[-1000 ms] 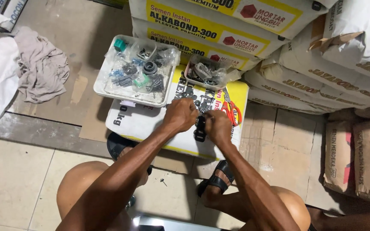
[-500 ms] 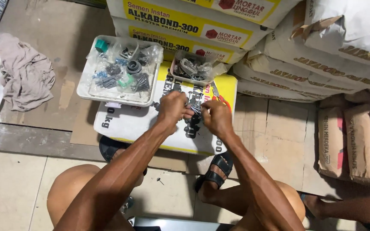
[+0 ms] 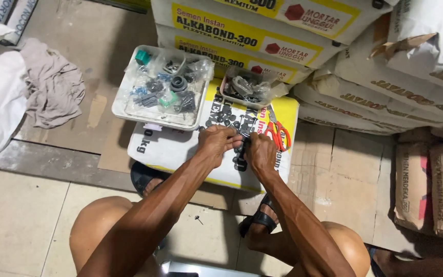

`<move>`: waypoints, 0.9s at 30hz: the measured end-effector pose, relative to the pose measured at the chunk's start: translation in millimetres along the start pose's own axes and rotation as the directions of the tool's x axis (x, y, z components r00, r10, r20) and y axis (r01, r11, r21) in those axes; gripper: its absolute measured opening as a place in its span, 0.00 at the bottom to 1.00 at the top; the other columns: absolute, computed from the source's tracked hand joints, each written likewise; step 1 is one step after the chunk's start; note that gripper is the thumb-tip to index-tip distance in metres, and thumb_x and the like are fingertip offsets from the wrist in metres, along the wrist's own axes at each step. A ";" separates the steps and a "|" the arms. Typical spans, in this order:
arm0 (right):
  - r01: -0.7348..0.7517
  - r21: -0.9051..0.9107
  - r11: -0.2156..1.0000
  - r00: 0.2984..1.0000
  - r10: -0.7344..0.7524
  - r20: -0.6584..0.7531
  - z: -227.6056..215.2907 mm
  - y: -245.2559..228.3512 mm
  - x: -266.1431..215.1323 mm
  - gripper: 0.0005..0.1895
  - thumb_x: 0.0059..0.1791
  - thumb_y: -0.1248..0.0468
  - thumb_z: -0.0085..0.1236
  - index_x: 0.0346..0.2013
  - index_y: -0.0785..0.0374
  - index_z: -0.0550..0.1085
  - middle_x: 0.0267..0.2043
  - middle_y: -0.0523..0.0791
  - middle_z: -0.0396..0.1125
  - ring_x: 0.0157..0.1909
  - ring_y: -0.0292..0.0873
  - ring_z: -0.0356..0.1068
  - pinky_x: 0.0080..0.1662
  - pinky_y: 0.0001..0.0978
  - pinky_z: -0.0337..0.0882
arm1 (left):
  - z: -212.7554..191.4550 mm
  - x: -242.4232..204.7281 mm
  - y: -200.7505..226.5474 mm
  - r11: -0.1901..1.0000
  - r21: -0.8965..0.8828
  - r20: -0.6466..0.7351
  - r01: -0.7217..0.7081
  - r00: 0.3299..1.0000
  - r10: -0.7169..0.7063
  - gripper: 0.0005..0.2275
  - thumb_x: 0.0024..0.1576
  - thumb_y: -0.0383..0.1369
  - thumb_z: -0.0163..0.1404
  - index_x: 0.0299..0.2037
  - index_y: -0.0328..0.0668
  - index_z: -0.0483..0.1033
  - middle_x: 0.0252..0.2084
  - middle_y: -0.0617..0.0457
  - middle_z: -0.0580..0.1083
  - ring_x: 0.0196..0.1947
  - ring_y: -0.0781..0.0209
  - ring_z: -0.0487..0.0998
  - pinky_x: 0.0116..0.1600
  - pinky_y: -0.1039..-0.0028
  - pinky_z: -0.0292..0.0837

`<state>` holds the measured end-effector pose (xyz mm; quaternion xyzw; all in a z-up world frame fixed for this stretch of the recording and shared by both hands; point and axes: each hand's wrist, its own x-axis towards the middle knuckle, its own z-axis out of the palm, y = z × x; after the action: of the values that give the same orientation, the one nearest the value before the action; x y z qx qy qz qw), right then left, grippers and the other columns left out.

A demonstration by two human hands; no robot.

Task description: Organizing small black metal clips by picking them from a pile and placing them into a plastic storage container.

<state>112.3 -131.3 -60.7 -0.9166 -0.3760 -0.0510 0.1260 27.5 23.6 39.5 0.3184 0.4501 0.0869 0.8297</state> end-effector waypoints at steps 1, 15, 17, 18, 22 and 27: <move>0.005 0.002 1.000 1.000 -0.005 0.003 -2.3 -4.0 0.8 0.08 0.40 0.63 0.61 0.32 0.56 0.73 0.29 0.49 0.70 0.33 0.54 0.74 0.36 0.46 0.73 | -2.5 -2.5 -0.8 1.000 -0.004 -0.005 0.000 1.000 0.000 0.06 0.49 0.19 0.55 0.35 0.29 0.72 0.32 0.38 0.76 0.33 0.46 0.85 0.39 0.63 0.86; -0.111 -0.006 0.994 0.993 0.111 0.035 -17.2 -7.9 8.3 0.08 0.41 0.60 0.61 0.31 0.56 0.73 0.32 0.47 0.67 0.36 0.53 0.73 0.38 0.43 0.73 | -3.5 -7.8 6.6 0.999 0.032 0.081 0.008 0.997 -0.010 0.11 0.54 0.23 0.54 0.46 0.32 0.71 0.37 0.36 0.78 0.37 0.44 0.85 0.43 0.59 0.85; -0.080 -0.016 0.997 0.997 0.080 0.013 -14.3 -6.4 8.1 0.07 0.41 0.61 0.61 0.31 0.55 0.73 0.32 0.47 0.67 0.37 0.53 0.72 0.39 0.44 0.71 | -5.0 -4.2 6.8 0.999 0.048 0.068 0.015 0.997 -0.019 0.11 0.54 0.23 0.54 0.46 0.33 0.70 0.38 0.36 0.79 0.35 0.45 0.85 0.42 0.60 0.86; -0.046 -0.030 0.998 0.999 0.046 -0.006 -12.8 -5.7 7.8 0.07 0.41 0.62 0.61 0.31 0.55 0.74 0.32 0.47 0.66 0.38 0.54 0.71 0.40 0.45 0.70 | -6.1 -2.6 6.8 0.998 0.059 0.055 0.025 0.998 -0.028 0.12 0.54 0.24 0.53 0.47 0.33 0.70 0.38 0.36 0.79 0.34 0.46 0.85 0.40 0.61 0.86; -0.049 -0.042 0.998 0.998 0.051 0.027 -4.0 -0.4 6.9 0.06 0.40 0.61 0.61 0.30 0.54 0.74 0.33 0.46 0.66 0.39 0.52 0.71 0.40 0.45 0.68 | -9.9 7.8 6.0 0.998 0.067 0.041 0.021 0.999 -0.024 0.11 0.54 0.24 0.54 0.46 0.35 0.70 0.38 0.36 0.80 0.33 0.47 0.85 0.39 0.63 0.86; -0.099 0.017 0.995 0.994 0.099 0.047 -16.1 2.0 12.7 0.03 0.40 0.61 0.63 0.27 0.52 0.79 0.33 0.46 0.68 0.38 0.51 0.72 0.39 0.42 0.70 | -6.1 3.8 6.5 0.999 0.048 0.055 0.011 0.998 -0.014 0.10 0.55 0.25 0.53 0.46 0.35 0.69 0.38 0.37 0.80 0.31 0.51 0.85 0.37 0.67 0.86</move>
<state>122.7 -128.4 -43.2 -0.9338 -0.3334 -0.0197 0.1287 25.8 33.0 38.4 0.3375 0.4308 0.0621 0.8346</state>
